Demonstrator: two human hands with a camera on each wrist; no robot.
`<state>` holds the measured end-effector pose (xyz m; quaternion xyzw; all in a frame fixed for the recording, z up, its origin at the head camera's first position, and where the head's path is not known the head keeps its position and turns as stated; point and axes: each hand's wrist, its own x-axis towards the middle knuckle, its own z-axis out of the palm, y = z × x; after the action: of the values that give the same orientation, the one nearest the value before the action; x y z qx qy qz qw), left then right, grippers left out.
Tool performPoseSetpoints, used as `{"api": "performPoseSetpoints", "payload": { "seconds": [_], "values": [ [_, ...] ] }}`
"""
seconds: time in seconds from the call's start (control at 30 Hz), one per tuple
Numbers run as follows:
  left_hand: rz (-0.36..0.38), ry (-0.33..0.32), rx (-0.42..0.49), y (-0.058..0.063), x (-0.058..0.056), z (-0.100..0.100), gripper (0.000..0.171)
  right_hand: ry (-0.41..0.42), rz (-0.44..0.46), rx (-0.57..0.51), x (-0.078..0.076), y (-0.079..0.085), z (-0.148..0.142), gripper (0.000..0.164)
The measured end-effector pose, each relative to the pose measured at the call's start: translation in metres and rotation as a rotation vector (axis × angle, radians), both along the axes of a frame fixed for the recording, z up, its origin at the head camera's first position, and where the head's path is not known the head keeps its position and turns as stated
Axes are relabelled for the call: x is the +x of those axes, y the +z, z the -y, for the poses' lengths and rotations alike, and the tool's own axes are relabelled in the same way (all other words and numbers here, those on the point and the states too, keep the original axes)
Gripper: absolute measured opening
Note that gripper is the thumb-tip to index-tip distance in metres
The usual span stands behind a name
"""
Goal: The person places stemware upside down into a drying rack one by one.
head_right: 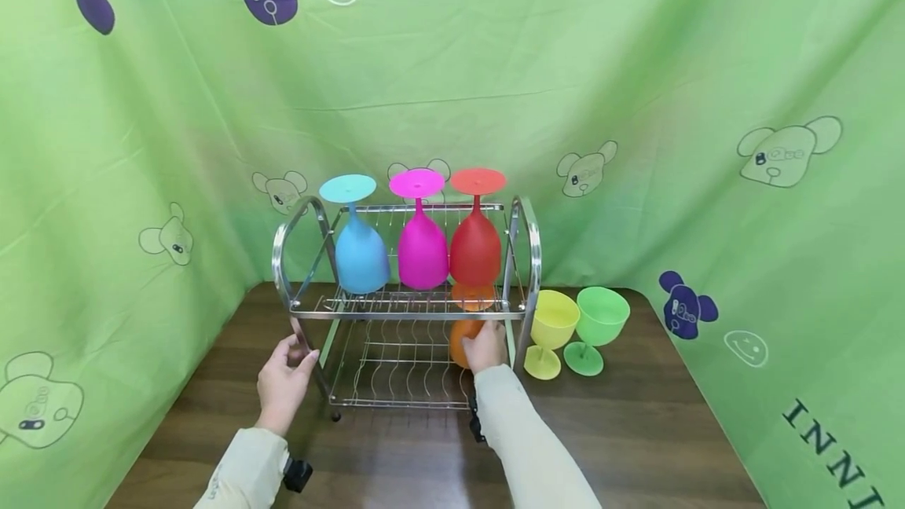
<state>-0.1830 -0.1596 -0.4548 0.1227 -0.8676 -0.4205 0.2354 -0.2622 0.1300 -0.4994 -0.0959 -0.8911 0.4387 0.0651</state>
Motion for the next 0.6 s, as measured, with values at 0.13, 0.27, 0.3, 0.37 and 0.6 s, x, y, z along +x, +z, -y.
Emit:
{"api": "performPoseSetpoints", "payload": {
  "seconds": [0.13,0.27,0.3,0.37,0.6],
  "values": [
    [-0.003,0.010,0.028,-0.001,0.000,0.001,0.029,-0.042,-0.015,-0.037,0.008,0.001,0.005,0.069],
    [-0.023,0.041,0.110,-0.003,0.003,0.002,0.025,-0.071,-0.033,-0.085,0.021,-0.001,0.015,0.067],
    [-0.035,0.048,0.137,-0.004,0.004,0.001,0.024,-0.071,-0.054,-0.094,0.025,-0.002,0.018,0.066],
    [-0.075,0.070,0.170,-0.005,0.007,-0.002,0.018,-0.061,-0.087,-0.116,0.032,-0.004,0.022,0.065],
    [-0.304,0.061,0.013,-0.013,0.019,-0.025,0.012,-0.031,-0.135,-0.190,0.053,-0.001,0.027,0.058]
  ]
}}
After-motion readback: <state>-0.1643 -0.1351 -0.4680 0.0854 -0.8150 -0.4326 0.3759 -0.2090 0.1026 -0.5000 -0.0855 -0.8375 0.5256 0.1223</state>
